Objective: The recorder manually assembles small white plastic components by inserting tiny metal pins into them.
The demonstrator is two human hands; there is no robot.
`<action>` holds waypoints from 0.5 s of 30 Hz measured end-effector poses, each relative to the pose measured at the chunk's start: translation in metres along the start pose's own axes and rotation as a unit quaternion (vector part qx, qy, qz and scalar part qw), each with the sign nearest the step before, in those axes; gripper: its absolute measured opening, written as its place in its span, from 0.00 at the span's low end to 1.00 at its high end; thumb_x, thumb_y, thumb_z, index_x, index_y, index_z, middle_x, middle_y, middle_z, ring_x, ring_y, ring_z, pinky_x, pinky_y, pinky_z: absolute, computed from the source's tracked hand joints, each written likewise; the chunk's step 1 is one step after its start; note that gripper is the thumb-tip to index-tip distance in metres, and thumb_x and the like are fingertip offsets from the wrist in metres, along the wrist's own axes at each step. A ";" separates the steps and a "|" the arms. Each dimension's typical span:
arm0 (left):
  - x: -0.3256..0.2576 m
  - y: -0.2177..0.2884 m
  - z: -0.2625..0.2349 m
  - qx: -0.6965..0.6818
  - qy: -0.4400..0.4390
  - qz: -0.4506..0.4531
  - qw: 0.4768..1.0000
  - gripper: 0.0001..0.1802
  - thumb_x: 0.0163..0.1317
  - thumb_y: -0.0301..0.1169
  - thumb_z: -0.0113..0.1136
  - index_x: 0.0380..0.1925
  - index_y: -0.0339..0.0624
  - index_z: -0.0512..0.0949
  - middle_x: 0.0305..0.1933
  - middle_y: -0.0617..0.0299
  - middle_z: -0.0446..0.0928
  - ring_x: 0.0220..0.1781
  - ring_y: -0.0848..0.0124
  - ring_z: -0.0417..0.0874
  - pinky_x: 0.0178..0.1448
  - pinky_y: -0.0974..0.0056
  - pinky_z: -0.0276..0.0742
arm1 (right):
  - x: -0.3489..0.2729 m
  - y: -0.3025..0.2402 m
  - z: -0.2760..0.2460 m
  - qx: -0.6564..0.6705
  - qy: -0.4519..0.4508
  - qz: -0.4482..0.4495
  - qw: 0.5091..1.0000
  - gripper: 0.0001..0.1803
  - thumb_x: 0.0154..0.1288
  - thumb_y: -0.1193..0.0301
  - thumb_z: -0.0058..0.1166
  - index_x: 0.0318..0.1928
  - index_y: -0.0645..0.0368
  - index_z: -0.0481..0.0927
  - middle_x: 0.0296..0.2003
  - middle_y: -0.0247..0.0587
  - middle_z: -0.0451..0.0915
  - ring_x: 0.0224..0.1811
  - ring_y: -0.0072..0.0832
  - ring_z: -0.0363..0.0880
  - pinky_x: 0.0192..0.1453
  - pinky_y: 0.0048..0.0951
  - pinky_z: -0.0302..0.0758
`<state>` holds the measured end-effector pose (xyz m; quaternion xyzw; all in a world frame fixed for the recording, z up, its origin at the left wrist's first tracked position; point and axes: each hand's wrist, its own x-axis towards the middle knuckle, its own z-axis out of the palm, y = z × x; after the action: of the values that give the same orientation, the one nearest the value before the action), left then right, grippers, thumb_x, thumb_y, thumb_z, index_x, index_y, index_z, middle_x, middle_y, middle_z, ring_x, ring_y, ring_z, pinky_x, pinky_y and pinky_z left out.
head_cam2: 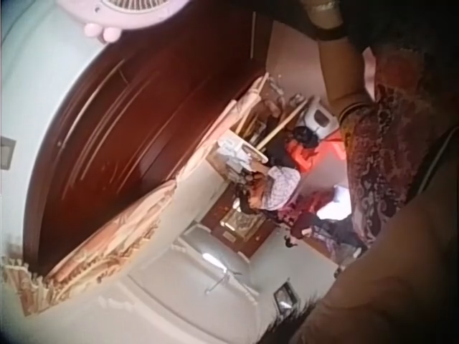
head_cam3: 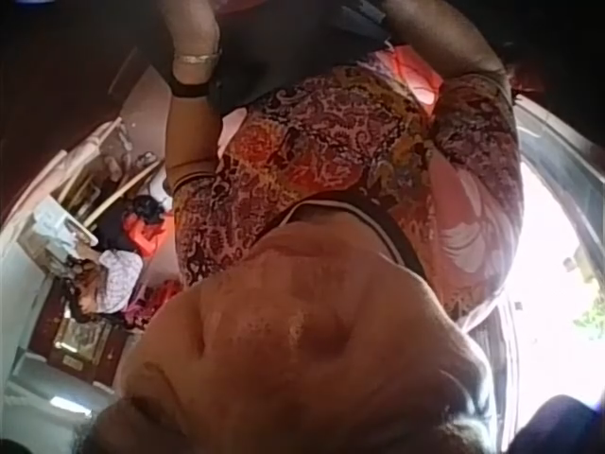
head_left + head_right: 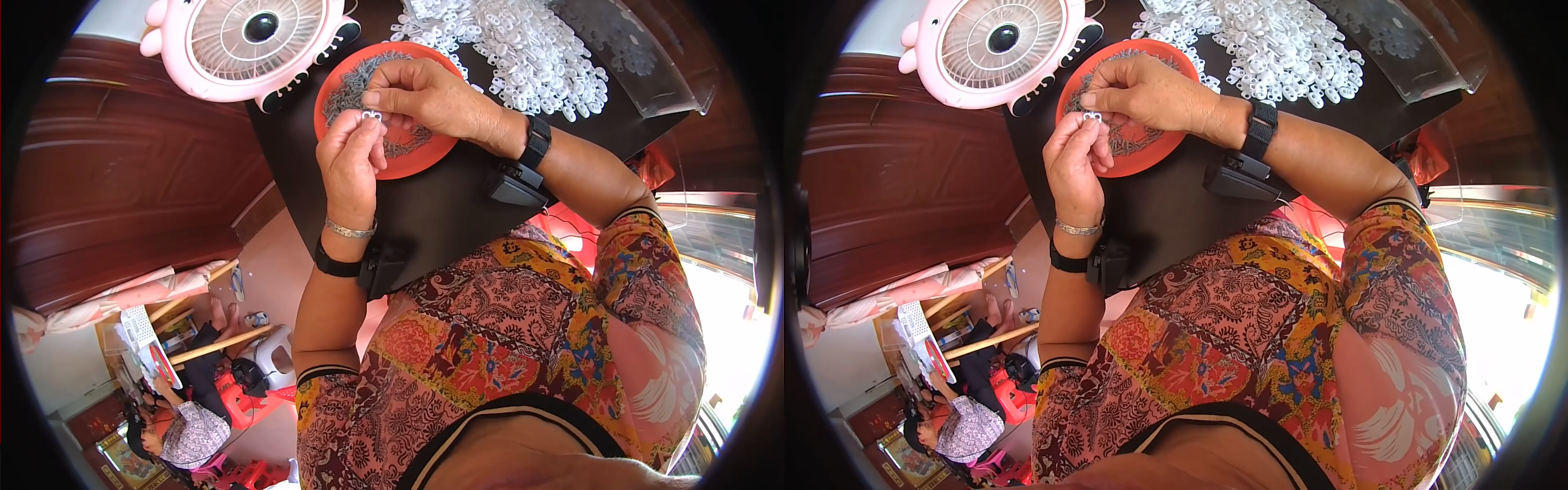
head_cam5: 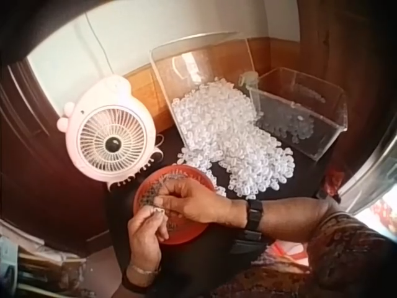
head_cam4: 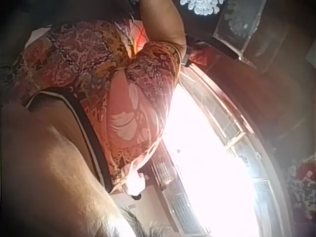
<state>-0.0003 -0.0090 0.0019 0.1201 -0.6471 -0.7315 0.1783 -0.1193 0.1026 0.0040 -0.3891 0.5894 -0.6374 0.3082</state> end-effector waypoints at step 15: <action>0.001 -0.001 -0.001 0.007 0.001 0.002 1.000 0.09 0.63 0.27 0.51 0.26 0.35 0.74 0.20 0.67 0.69 0.18 0.83 0.64 0.21 0.76 0.59 | 0.000 0.001 0.001 -0.023 0.011 -0.015 1.000 0.11 0.68 0.65 0.52 0.33 0.59 0.75 0.26 0.25 0.74 0.29 0.11 0.69 0.32 0.16 0.69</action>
<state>-0.0005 -0.0104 0.0007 0.1208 -0.6526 -0.7263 0.1792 -0.1185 0.1024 0.0026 -0.3980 0.6012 -0.6324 0.2832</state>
